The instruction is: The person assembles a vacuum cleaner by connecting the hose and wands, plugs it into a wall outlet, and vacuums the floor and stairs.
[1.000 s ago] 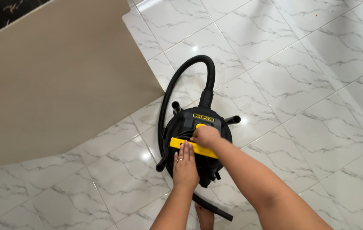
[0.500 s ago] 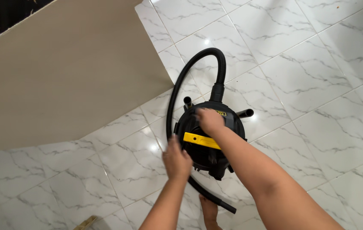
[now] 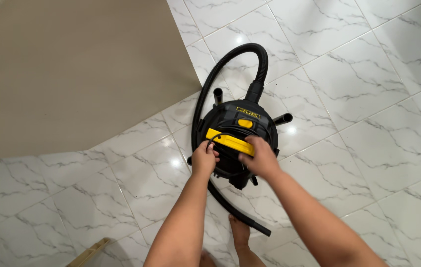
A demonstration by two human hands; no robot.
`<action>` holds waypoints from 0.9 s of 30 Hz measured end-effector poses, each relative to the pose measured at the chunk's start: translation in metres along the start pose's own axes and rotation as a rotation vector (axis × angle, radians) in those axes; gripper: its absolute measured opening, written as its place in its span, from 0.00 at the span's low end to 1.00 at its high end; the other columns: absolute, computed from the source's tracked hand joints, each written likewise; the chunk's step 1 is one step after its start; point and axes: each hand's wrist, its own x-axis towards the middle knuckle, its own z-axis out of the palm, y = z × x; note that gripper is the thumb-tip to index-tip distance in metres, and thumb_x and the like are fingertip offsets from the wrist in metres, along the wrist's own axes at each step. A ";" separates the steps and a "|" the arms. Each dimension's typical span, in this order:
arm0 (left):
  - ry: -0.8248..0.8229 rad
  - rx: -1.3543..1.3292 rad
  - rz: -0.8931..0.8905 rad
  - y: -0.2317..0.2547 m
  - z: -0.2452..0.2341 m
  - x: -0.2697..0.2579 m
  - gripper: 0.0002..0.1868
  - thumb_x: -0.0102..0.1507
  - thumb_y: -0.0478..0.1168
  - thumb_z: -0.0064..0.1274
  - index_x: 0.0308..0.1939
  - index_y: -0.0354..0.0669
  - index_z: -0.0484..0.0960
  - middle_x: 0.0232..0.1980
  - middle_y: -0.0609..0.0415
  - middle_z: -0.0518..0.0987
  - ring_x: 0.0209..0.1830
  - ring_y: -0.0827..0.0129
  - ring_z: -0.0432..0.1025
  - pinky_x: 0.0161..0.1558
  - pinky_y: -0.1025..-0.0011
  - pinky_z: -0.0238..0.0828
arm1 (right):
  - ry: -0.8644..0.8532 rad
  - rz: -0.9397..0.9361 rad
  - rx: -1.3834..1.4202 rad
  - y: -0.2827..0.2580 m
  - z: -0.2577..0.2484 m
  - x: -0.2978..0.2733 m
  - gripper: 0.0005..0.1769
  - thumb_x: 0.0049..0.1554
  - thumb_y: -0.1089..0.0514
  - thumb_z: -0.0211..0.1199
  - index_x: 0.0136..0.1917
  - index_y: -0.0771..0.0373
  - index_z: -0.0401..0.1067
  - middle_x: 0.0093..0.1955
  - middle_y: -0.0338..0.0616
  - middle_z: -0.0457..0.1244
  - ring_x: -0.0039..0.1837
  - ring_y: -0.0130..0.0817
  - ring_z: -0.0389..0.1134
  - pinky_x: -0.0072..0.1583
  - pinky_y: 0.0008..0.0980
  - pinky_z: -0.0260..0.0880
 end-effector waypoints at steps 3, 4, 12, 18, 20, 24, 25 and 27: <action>0.068 -0.138 -0.055 0.006 0.011 0.001 0.15 0.72 0.45 0.42 0.56 0.44 0.79 0.31 0.55 0.79 0.25 0.71 0.75 0.30 0.69 0.73 | -0.017 -0.007 -0.190 -0.006 0.004 -0.010 0.49 0.38 0.46 0.81 0.69 0.61 0.63 0.63 0.52 0.62 0.65 0.53 0.62 0.65 0.45 0.62; 0.066 -0.139 -0.056 0.012 0.013 0.006 0.15 0.72 0.45 0.42 0.56 0.44 0.79 0.31 0.55 0.79 0.25 0.71 0.75 0.30 0.69 0.73 | -0.017 -0.005 -0.193 -0.009 0.004 -0.008 0.49 0.38 0.46 0.81 0.69 0.61 0.63 0.63 0.52 0.62 0.65 0.53 0.62 0.65 0.45 0.62; 0.236 0.341 0.623 0.020 0.030 0.027 0.15 0.68 0.40 0.49 0.57 0.44 0.81 0.48 0.44 0.83 0.46 0.49 0.77 0.46 0.58 0.75 | -0.085 0.051 -0.241 0.014 0.016 -0.004 0.52 0.40 0.43 0.80 0.72 0.59 0.62 0.58 0.48 0.67 0.60 0.49 0.66 0.61 0.46 0.64; 0.184 0.608 0.537 -0.009 0.044 0.047 0.10 0.71 0.39 0.48 0.53 0.45 0.81 0.51 0.44 0.79 0.51 0.48 0.76 0.53 0.56 0.74 | 0.064 0.268 -0.357 0.013 0.043 0.005 0.44 0.42 0.43 0.80 0.67 0.55 0.65 0.56 0.42 0.68 0.59 0.43 0.68 0.58 0.47 0.65; 0.247 0.240 0.455 -0.025 0.034 0.063 0.16 0.65 0.34 0.46 0.57 0.42 0.77 0.51 0.48 0.80 0.51 0.53 0.77 0.50 0.59 0.76 | 0.059 0.253 -0.247 0.007 0.037 0.004 0.46 0.41 0.46 0.79 0.68 0.56 0.64 0.55 0.41 0.69 0.60 0.43 0.68 0.59 0.48 0.63; 0.502 -0.847 -0.086 -0.049 -0.018 0.065 0.13 0.67 0.31 0.38 0.56 0.43 0.66 0.38 0.48 0.77 0.34 0.58 0.78 0.37 0.66 0.77 | 0.152 0.037 0.163 0.007 0.018 -0.002 0.50 0.44 0.50 0.77 0.73 0.65 0.57 0.66 0.57 0.60 0.64 0.53 0.64 0.63 0.46 0.63; 0.588 -0.859 -0.095 -0.058 -0.030 0.048 0.12 0.67 0.29 0.38 0.54 0.42 0.64 0.39 0.48 0.76 0.33 0.60 0.79 0.37 0.67 0.78 | 0.154 0.036 0.165 0.006 0.021 -0.009 0.50 0.44 0.50 0.77 0.73 0.65 0.57 0.66 0.57 0.60 0.64 0.53 0.64 0.63 0.46 0.63; 0.543 -0.921 0.010 -0.074 -0.035 0.001 0.04 0.73 0.37 0.34 0.50 0.41 0.61 0.37 0.49 0.75 0.31 0.67 0.76 0.38 0.67 0.80 | 0.310 0.129 0.002 0.003 0.032 -0.039 0.32 0.54 0.54 0.72 0.69 0.56 0.65 0.66 0.52 0.64 0.67 0.50 0.66 0.67 0.40 0.67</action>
